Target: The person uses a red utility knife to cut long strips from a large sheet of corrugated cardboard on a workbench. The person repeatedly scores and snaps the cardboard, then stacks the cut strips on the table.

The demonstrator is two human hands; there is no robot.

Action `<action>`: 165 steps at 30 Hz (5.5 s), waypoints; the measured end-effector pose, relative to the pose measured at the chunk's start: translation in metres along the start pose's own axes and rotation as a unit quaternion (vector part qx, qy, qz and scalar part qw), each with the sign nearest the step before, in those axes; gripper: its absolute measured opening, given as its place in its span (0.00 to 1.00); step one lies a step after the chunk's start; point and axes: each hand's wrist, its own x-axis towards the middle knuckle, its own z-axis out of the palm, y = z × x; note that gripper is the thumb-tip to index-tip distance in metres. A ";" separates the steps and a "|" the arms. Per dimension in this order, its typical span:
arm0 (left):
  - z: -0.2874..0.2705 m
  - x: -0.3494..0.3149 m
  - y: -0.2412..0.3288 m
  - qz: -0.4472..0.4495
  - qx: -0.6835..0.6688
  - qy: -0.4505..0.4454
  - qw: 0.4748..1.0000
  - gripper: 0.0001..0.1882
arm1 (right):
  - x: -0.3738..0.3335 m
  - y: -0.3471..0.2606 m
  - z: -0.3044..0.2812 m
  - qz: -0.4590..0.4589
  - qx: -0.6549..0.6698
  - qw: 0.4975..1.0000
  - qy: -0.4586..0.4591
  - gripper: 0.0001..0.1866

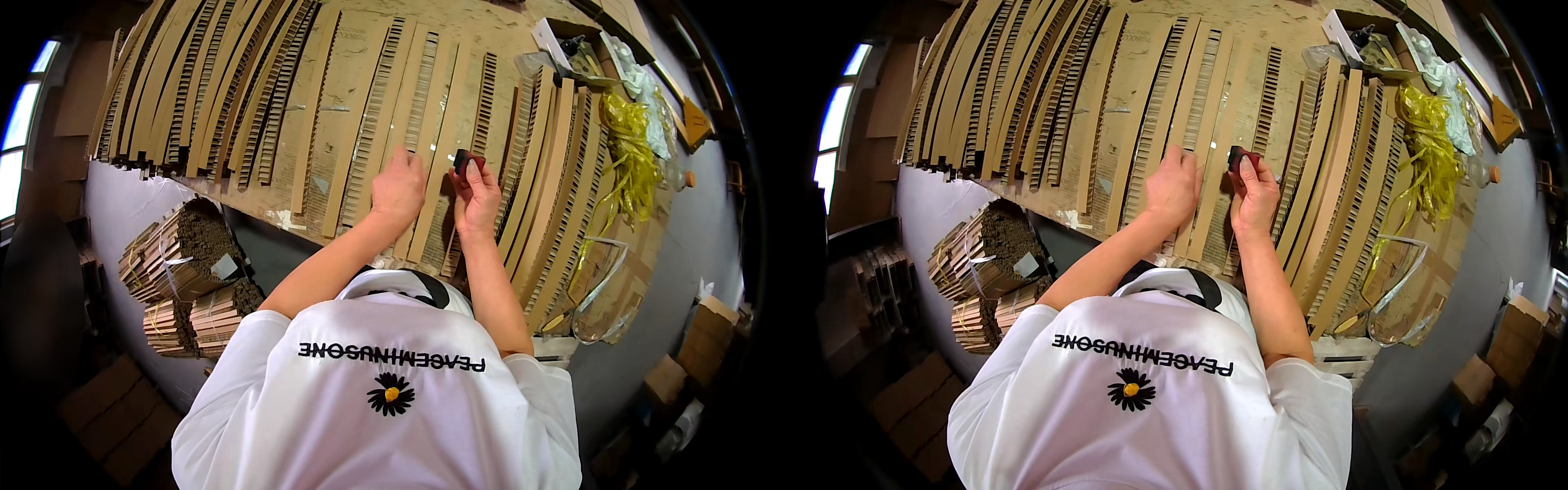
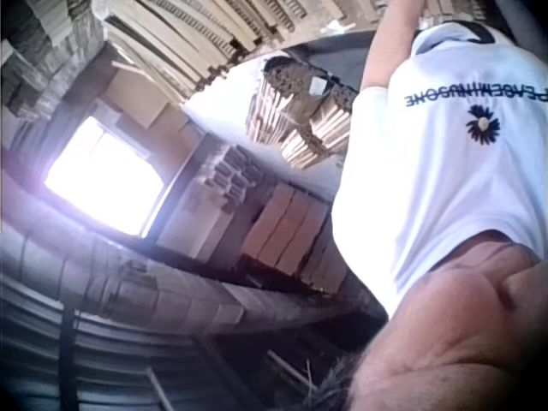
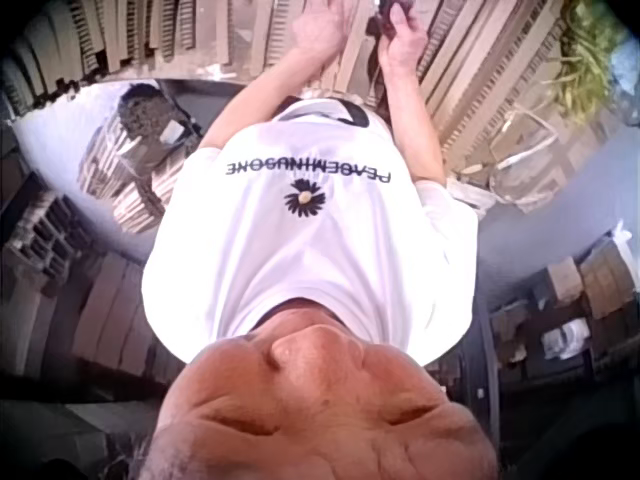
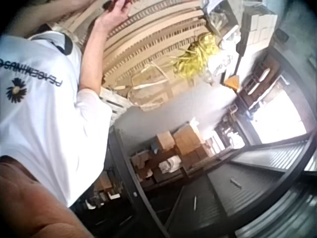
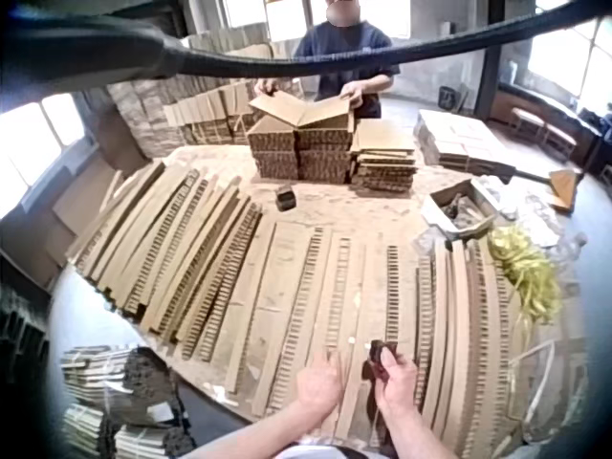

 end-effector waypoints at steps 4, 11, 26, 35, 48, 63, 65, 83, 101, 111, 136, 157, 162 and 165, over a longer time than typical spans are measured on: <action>-0.002 -0.006 -0.009 0.002 0.034 -0.005 0.999 0.06 | 0.001 0.009 0.007 -0.004 -0.005 1.000 -0.023 0.09; 0.006 -0.002 -0.007 0.066 0.051 0.072 0.994 0.07 | 0.002 0.008 -0.007 0.003 -0.022 1.000 -0.009 0.10; -0.004 0.010 -0.026 0.118 -0.011 0.120 0.986 0.11 | 0.002 0.012 -0.008 -0.006 -0.019 1.000 0.001 0.10; -0.031 0.030 -0.073 -0.168 0.105 -0.083 0.977 0.14 | 0.002 0.015 -0.007 0.002 -0.014 1.000 -0.014 0.09; -0.029 0.007 -0.072 -0.039 0.038 0.017 0.998 0.19 | 0.002 0.014 -0.008 -0.009 -0.034 0.999 -0.007 0.09; -0.039 0.016 -0.128 -0.062 0.114 0.131 0.983 0.17 | 0.002 0.016 0.001 -0.023 -0.047 0.999 -0.005 0.06; -0.029 0.017 -0.117 -0.056 0.090 0.096 0.990 0.15 | 0.001 0.017 0.001 -0.022 -0.042 0.999 -0.010 0.07; -0.048 0.042 -0.147 -0.134 0.100 0.146 0.975 0.19 | 0.000 0.020 0.000 -0.028 -0.060 0.998 -0.011 0.07; -0.021 -0.006 -0.125 -0.062 -0.008 0.124 0.990 0.26 | -0.001 0.023 0.009 -0.019 -0.048 0.999 -0.008 0.08; -0.037 0.048 -0.140 -0.157 -0.006 0.080 0.984 0.30 | -0.002 0.069 0.064 0.005 -0.044 0.998 -0.038 0.11; -0.018 0.066 -0.106 -0.292 -0.001 0.188 0.938 0.46 | 0.069 -0.008 0.102 0.180 -0.340 0.895 -0.227 0.11; -0.020 0.067 -0.110 -0.297 -0.030 0.094 0.950 0.53 | 0.285 0.052 0.272 -0.176 -0.512 0.467 -0.699 0.09; -0.024 0.066 -0.112 -0.275 -0.018 0.067 0.959 0.53 | 0.284 0.054 0.275 -0.203 -0.511 0.427 -0.718 0.10; -0.024 0.066 -0.113 -0.275 -0.016 0.066 0.959 0.53 | 0.282 0.055 0.279 -0.218 -0.514 0.404 -0.725 0.10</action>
